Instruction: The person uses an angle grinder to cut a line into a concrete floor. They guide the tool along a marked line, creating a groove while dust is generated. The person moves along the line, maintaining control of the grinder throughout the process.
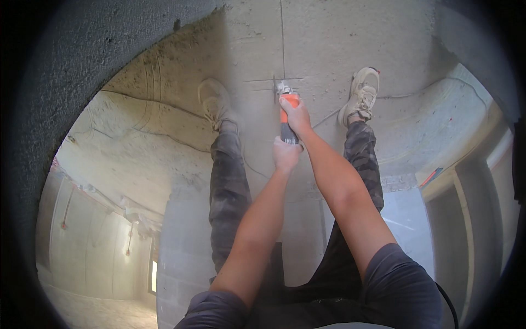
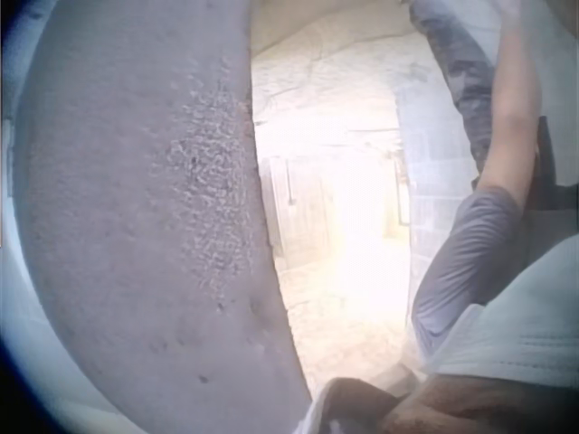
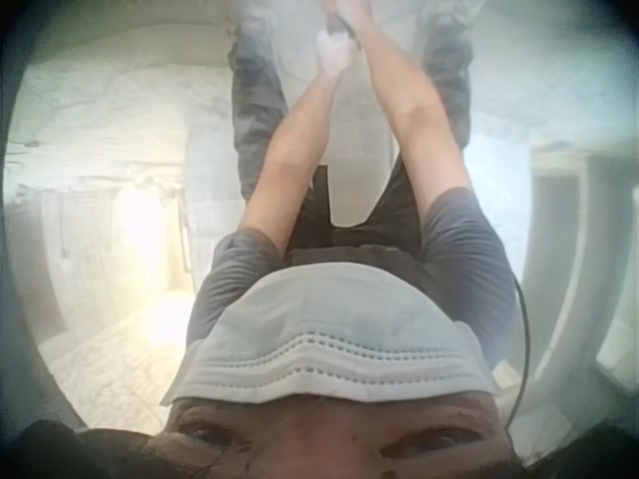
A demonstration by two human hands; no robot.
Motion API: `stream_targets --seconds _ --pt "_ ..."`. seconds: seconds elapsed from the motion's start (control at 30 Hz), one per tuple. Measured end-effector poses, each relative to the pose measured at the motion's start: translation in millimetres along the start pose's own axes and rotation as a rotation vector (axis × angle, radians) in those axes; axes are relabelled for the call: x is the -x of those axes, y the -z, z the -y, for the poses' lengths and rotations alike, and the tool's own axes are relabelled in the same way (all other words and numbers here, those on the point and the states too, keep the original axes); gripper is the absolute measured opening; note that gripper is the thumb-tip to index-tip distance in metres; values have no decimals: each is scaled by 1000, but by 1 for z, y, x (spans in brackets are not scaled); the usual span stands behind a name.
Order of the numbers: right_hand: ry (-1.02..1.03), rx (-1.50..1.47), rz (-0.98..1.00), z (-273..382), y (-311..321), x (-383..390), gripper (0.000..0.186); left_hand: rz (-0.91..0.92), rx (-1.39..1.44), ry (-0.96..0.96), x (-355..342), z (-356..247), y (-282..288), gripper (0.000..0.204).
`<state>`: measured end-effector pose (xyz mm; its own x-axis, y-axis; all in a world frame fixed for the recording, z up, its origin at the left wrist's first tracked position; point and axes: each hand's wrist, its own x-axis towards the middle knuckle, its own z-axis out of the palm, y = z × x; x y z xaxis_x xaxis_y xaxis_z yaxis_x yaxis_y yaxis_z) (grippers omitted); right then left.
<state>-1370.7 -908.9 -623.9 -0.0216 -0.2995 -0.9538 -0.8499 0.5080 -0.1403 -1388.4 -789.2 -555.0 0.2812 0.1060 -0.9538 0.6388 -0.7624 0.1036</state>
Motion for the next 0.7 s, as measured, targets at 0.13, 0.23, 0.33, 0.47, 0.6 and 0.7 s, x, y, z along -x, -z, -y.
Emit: stream_targets --seconds 0.13,0.23,0.33,0.47,0.6,0.7 --pt "1 2 10 2 -1 0 90 12 15 11 0 -1 2 41" --pt "15 -27 -21 1 -1 -1 78 16 -15 17 2 -9 4 42" --pt "72 -36 -73 -4 -10 -8 68 -18 -38 6 3 -14 3 44" --pt "41 -85 29 -13 -10 -19 85 23 -28 26 0 -15 4 46" --pt "28 -135 31 -15 -12 -21 74 28 -43 58 0 -20 7 46" --pt "57 -165 5 -19 -15 -23 54 8 -34 58 2 -21 7 47"
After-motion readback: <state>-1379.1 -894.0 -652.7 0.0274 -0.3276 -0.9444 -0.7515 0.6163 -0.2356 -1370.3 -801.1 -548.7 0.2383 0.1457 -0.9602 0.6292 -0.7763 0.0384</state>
